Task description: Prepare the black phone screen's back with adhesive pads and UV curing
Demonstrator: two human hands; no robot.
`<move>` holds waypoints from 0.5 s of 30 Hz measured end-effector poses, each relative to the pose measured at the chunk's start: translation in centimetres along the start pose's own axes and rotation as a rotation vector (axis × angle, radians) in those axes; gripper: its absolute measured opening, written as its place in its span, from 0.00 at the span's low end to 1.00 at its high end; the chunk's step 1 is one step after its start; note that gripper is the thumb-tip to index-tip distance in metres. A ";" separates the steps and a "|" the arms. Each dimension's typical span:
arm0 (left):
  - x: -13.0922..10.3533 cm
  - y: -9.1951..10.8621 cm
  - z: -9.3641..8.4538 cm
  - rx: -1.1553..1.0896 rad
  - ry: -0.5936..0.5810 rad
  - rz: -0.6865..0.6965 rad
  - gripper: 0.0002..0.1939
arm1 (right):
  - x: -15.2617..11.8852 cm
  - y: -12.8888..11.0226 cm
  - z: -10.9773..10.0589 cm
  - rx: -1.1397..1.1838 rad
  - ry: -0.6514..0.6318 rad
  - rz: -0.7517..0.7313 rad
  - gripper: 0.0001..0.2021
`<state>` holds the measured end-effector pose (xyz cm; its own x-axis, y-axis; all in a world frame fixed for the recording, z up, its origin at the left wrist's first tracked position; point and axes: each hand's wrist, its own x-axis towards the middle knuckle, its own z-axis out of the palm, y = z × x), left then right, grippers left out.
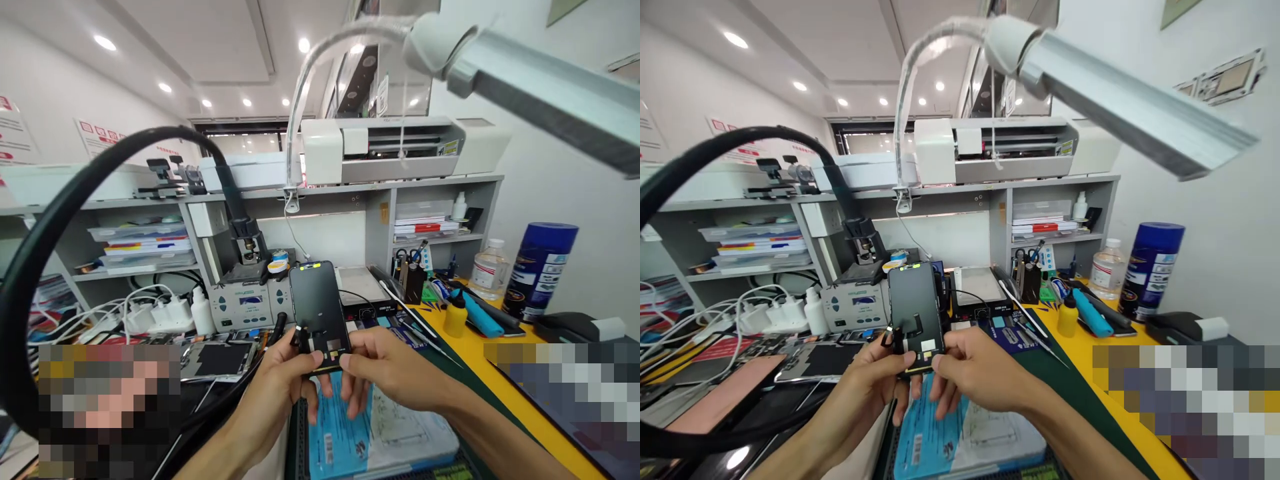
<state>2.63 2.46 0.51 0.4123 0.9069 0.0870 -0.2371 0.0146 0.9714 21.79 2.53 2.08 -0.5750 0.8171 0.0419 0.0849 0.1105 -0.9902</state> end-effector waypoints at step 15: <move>-1.1 -0.3 -0.8 0.067 0.020 0.002 0.10 | -0.3 -0.6 1.4 0.010 -0.004 0.024 0.11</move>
<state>1.55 1.82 -0.06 0.3937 0.9153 0.0851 -0.1785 -0.0147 0.9838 20.72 1.44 2.45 -0.5763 0.8171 0.0174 0.0911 0.0853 -0.9922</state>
